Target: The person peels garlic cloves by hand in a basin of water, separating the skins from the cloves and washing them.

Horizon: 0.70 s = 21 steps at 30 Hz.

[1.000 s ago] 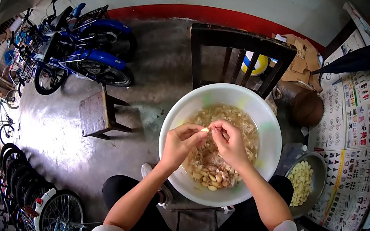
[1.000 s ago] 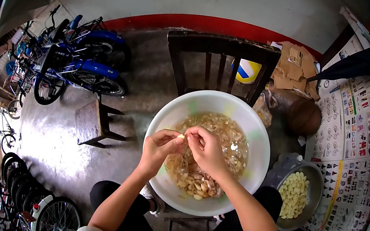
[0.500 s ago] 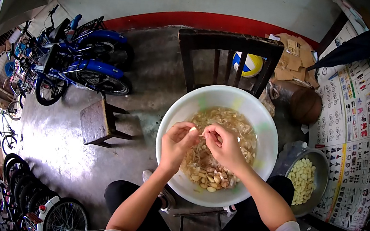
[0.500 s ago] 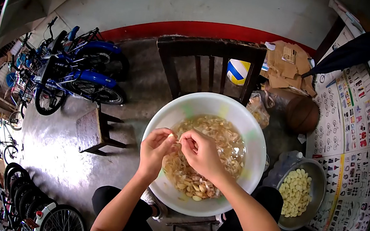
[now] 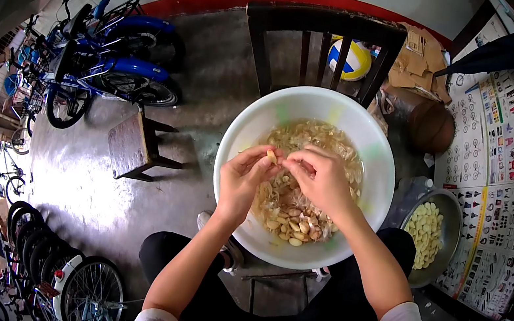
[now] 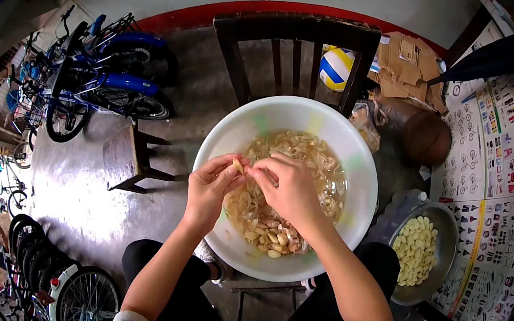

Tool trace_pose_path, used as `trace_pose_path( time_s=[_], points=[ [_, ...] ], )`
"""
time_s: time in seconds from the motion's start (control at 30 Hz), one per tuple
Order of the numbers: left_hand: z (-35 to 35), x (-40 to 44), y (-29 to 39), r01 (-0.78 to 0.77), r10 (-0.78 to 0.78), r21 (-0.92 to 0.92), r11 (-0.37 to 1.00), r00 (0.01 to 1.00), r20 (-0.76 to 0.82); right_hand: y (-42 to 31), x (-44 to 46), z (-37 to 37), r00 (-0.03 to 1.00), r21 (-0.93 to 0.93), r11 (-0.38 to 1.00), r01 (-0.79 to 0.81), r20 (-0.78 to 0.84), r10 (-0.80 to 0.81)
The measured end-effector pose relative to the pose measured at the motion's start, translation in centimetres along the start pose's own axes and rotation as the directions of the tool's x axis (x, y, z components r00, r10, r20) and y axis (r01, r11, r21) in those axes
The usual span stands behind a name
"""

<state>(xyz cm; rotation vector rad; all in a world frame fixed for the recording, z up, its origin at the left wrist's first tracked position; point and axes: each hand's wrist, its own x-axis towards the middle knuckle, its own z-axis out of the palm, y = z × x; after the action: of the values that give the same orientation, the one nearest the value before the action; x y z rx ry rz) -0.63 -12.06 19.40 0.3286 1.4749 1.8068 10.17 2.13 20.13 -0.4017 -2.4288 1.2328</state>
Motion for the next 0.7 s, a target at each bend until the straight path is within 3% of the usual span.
trace_pose_path(
  time_s=[0.07, 0.13, 0.2, 0.33, 0.4, 0.53, 0.7],
  points=[
    [0.3, -0.1, 0.5, -0.056, 0.056, 0.130, 0.990, 0.998, 0.006, 0.1, 0.1, 0.5, 0.979, 0.109, 0.991, 0.073, -0.195, -0.051],
    [0.5, -0.1, 0.5, -0.057, 0.059, 0.130, 0.990, 0.998, -0.007, -0.6, 0.4, 0.0, 0.983, 0.083, 0.995, 0.046, -0.181, -0.030],
    [0.4, -0.3, 0.5, -0.089, 0.085, 0.231, 0.969, 0.996, 0.029, -0.5, 0.5, -0.1, 0.972, 0.015, 0.986, 0.168, -0.169, -0.163],
    [-0.1, -0.4, 0.7, -0.095, 0.075, 0.260, 0.961, 0.993, 0.086, 0.7, 0.4, -0.4, 0.964, 0.020, 0.972, 0.234, -0.132, -0.230],
    [-0.5, -0.4, 0.8, -0.073, 0.040, 0.293, 0.953, 0.992, 0.117, 1.3, 0.6, -0.5, 0.935, 0.073, 0.937, 0.342, -0.127, -0.332],
    [-0.7, -0.5, 0.9, -0.080, 0.047, 0.259, 0.963, 0.991, 0.128, 0.7, 0.6, -1.0, 0.961, 0.089, 0.957, 0.276, -0.013, -0.276],
    [-0.9, -0.6, 1.5, -0.044, 0.005, 0.331, 0.943, 0.993, 0.118, 0.4, 0.5, -0.8, 0.925, -0.002, 0.925, 0.380, 0.009, -0.380]
  ],
)
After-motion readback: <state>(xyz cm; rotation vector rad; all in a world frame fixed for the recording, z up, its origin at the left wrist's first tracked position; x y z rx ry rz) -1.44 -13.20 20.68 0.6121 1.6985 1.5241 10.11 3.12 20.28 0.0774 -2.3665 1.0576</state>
